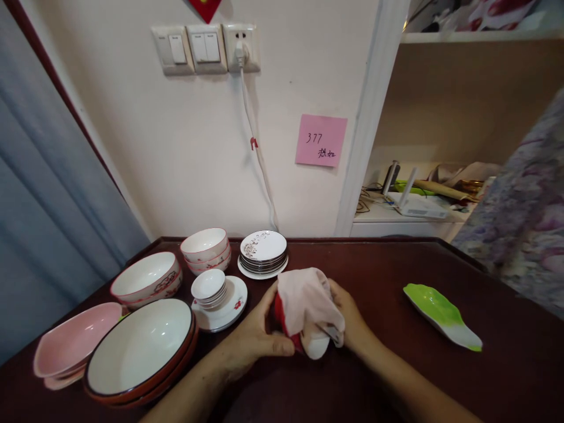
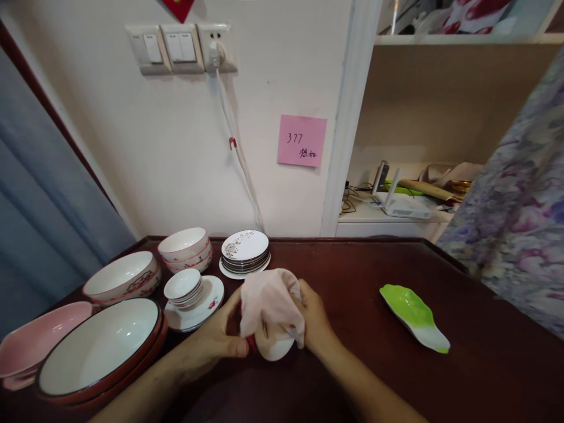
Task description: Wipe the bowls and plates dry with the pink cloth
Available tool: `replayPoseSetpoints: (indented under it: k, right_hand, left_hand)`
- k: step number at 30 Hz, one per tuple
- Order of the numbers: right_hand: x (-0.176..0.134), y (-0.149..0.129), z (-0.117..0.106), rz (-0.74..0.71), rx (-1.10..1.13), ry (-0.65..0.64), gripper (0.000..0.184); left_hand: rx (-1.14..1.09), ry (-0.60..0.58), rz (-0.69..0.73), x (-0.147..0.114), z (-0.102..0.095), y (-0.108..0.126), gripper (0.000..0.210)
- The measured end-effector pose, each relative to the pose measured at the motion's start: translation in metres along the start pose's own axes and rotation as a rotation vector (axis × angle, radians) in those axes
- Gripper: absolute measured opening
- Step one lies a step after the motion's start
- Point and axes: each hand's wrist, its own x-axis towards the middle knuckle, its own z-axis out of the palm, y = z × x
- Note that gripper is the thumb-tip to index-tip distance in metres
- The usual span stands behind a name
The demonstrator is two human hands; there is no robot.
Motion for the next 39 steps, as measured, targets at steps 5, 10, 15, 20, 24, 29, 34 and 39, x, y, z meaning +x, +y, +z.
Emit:
replayPoseSetpoints:
  k: [5, 10, 15, 20, 24, 29, 34, 39]
  right_hand:
    - [0.003, -0.010, -0.015, -0.078, -0.241, 0.037, 0.021]
    - [0.003, -0.006, -0.011, 0.023, -0.243, -0.024, 0.017]
    - [0.014, -0.009, -0.025, 0.274, 0.113, -0.147, 0.019]
    - [0.031, -0.029, -0.057, 0.238, 0.395, 0.169, 0.026]
    - [0.025, -0.039, -0.051, 0.186, 0.514, 0.300, 0.027]
    - [-0.004, -0.042, -0.010, -0.097, 0.139, -0.048, 0.033]
    - [-0.012, -0.039, -0.002, -0.411, -0.407, -0.698, 0.049]
    - [-0.012, -0.025, 0.011, -0.385, -0.605, -0.488, 0.056]
  left_hand:
    - [0.051, 0.115, 0.020, -0.001, 0.015, 0.002, 0.094]
    - [0.154, 0.212, 0.058, 0.003, 0.012, -0.010, 0.083]
    - [0.001, 0.357, 0.115, 0.006, 0.008, -0.013, 0.089]
    - [-0.075, 0.446, 0.098, 0.006, 0.002, -0.009, 0.077]
    - [-0.119, 0.440, 0.099, 0.006, 0.001, -0.012, 0.073]
    - [-0.136, 0.389, 0.050, 0.005, 0.005, -0.022, 0.081]
    - [-0.133, 0.394, 0.095, 0.007, -0.001, -0.028, 0.093]
    - [-0.067, 0.407, 0.223, 0.015, -0.007, -0.037, 0.100]
